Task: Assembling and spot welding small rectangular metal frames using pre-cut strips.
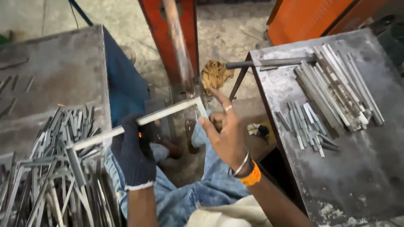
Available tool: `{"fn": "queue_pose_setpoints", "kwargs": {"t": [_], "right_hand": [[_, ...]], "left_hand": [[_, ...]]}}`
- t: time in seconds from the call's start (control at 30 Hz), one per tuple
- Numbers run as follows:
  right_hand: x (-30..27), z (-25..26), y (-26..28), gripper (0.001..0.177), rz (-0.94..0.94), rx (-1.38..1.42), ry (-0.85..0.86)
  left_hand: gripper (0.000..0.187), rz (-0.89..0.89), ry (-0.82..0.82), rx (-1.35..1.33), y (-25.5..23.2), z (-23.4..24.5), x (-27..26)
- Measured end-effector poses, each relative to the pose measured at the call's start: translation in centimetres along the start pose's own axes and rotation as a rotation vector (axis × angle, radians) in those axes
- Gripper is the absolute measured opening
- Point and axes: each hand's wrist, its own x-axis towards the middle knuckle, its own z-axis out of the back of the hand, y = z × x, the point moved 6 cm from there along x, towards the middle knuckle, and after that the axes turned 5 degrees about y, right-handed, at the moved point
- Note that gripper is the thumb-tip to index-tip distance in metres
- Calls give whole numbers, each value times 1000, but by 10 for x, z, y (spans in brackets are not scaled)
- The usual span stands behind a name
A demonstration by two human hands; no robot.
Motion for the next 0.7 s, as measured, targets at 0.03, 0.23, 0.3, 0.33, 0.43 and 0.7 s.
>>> {"fn": "queue_pose_setpoints", "kwargs": {"t": [0.03, 0.23, 0.3, 0.33, 0.43, 0.7], "right_hand": [[3, 5, -2, 67, 13, -3, -7], [-16, 48, -33, 65, -29, -41, -68], [-20, 68, -46, 57, -15, -149, -50], [-20, 79, -44, 57, -18, -161, -75], [-23, 107, -46, 50, -46, -208, -24], [16, 301, -218, 14, -183, -757, -359]], "left_hand": [[33, -9, 10, -6, -5, -4, -1], [28, 200, 355, 393, -5, -52, -41], [31, -408, 272, 870, -52, -91, -52], [31, -410, 298, 858, -34, -91, -45], [33, -701, 502, 1047, 7, -110, -46], [38, 192, 723, 904, 93, -124, -40]]}}
